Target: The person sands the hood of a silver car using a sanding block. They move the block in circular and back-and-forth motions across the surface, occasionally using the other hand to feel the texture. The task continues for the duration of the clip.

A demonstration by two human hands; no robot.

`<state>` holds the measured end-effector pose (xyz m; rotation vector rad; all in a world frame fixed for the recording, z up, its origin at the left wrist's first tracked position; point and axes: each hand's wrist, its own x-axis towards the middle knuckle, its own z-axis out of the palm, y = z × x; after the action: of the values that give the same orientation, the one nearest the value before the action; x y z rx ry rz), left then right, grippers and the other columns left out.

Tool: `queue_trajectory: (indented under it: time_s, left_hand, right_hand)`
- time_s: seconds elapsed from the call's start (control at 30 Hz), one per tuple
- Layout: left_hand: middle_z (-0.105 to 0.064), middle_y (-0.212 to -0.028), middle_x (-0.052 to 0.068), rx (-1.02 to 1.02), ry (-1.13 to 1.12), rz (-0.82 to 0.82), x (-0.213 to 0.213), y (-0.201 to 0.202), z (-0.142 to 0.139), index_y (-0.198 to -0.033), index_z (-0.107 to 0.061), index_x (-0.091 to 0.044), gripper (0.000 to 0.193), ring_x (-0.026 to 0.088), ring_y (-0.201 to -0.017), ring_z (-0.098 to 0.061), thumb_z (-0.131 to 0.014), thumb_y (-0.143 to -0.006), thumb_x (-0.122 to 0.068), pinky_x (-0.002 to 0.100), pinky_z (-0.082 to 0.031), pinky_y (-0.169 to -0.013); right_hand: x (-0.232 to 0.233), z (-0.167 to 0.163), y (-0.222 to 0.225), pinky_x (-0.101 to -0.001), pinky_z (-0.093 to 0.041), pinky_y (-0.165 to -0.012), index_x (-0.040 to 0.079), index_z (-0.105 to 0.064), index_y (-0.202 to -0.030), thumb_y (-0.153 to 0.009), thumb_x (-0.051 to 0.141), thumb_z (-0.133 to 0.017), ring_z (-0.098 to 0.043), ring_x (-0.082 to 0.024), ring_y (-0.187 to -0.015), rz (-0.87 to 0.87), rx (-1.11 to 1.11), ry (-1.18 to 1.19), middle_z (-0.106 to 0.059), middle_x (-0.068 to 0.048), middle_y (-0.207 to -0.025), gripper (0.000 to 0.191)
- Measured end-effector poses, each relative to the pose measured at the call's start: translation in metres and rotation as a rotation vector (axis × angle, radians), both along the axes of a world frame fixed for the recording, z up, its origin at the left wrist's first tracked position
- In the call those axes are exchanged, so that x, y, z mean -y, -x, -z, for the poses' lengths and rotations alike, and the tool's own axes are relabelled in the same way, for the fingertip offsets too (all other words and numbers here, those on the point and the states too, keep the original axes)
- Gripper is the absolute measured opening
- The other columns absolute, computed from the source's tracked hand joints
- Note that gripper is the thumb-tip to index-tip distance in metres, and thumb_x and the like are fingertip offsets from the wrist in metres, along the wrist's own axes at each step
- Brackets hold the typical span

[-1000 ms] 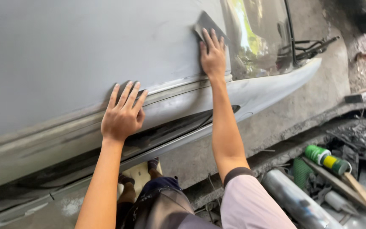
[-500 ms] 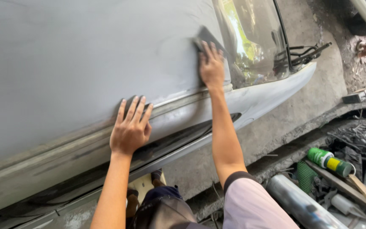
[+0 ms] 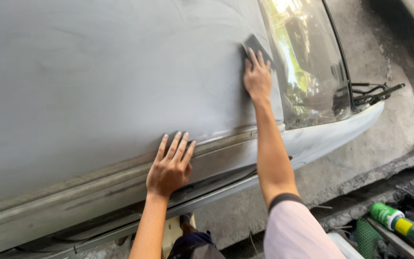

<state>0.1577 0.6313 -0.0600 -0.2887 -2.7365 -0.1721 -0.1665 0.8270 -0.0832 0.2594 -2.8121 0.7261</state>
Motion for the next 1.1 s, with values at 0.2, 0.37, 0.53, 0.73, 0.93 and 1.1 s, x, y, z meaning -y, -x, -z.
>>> queue_trajectory:
  time_s: [0.2, 0.37, 0.53, 0.73, 0.93, 1.1]
  left_hand:
    - [-0.06, -0.147, 0.011, -0.007, 0.022, 0.0, -0.001, 0.001, 0.003, -0.136, -0.067, -0.015, 0.049, 0.026, -0.14, -0.052, -0.056, -0.089, -0.022, 0.051, -0.033, -0.122]
    - [-0.061, -0.147, 0.009, -0.012, 0.019, -0.016, -0.005, 0.0, 0.005, -0.134, -0.069, -0.017, 0.046, 0.023, -0.14, -0.053, -0.056, -0.089, -0.02, 0.049, -0.034, -0.124]
    - [-0.062, -0.145, 0.009, -0.03, 0.023, -0.009, -0.006, 0.001, 0.004, -0.133, -0.069, -0.017, 0.047, 0.024, -0.139, -0.053, -0.056, -0.089, -0.02, 0.049, -0.035, -0.123]
    - [-0.062, -0.145, 0.009, -0.025, 0.036, -0.017, -0.009, 0.0, 0.0, -0.133, -0.07, -0.017, 0.047, 0.024, -0.139, -0.054, -0.056, -0.088, -0.02, 0.049, -0.036, -0.123]
    - [-0.063, -0.144, 0.007, -0.046, 0.031, -0.025, -0.011, 0.001, 0.001, -0.132, -0.071, -0.018, 0.044, 0.023, -0.139, -0.054, -0.057, -0.09, -0.019, 0.049, -0.036, -0.124]
    - [-0.063, -0.144, 0.007, -0.038, 0.042, -0.016, -0.011, 0.0, 0.003, -0.132, -0.071, -0.019, 0.045, 0.023, -0.138, -0.054, -0.057, -0.089, -0.02, 0.049, -0.036, -0.122]
  right_hand:
    - [0.008, 0.033, -0.087, -0.0551, -0.033, -0.124, 0.027, -0.052, -0.151, -0.11, 0.036, -0.049, -0.047, -0.05, -0.144, -0.274, -0.124, 0.051, -0.052, -0.016, -0.155, 0.042]
    - [-0.021, 0.024, -0.028, -0.0542, -0.035, -0.118, 0.026, -0.052, -0.151, -0.108, 0.035, -0.052, -0.04, -0.058, -0.139, -0.15, -0.09, -0.029, -0.049, -0.018, -0.155, 0.043]
    - [-0.071, 0.036, -0.11, -0.061, -0.028, -0.121, 0.025, -0.05, -0.155, -0.108, 0.037, -0.046, -0.038, -0.056, -0.143, -0.055, -0.1, 0.007, -0.046, -0.017, -0.158, 0.049]
    - [-0.064, 0.034, -0.104, -0.0547, -0.035, -0.12, 0.031, -0.051, -0.152, -0.109, 0.04, -0.045, -0.038, -0.055, -0.144, -0.184, 0.035, 0.059, -0.047, -0.014, -0.159, 0.044]
    - [-0.102, 0.021, -0.11, -0.0535, -0.036, -0.116, 0.028, -0.048, -0.153, -0.108, 0.036, -0.047, -0.037, -0.055, -0.141, 0.033, 0.104, 0.01, -0.044, -0.015, -0.159, 0.045]
    - [-0.058, 0.027, -0.16, -0.0537, -0.028, -0.126, 0.025, -0.05, -0.153, -0.109, 0.034, -0.049, -0.034, -0.05, -0.15, -0.254, 0.018, 0.021, -0.045, -0.014, -0.161, 0.045]
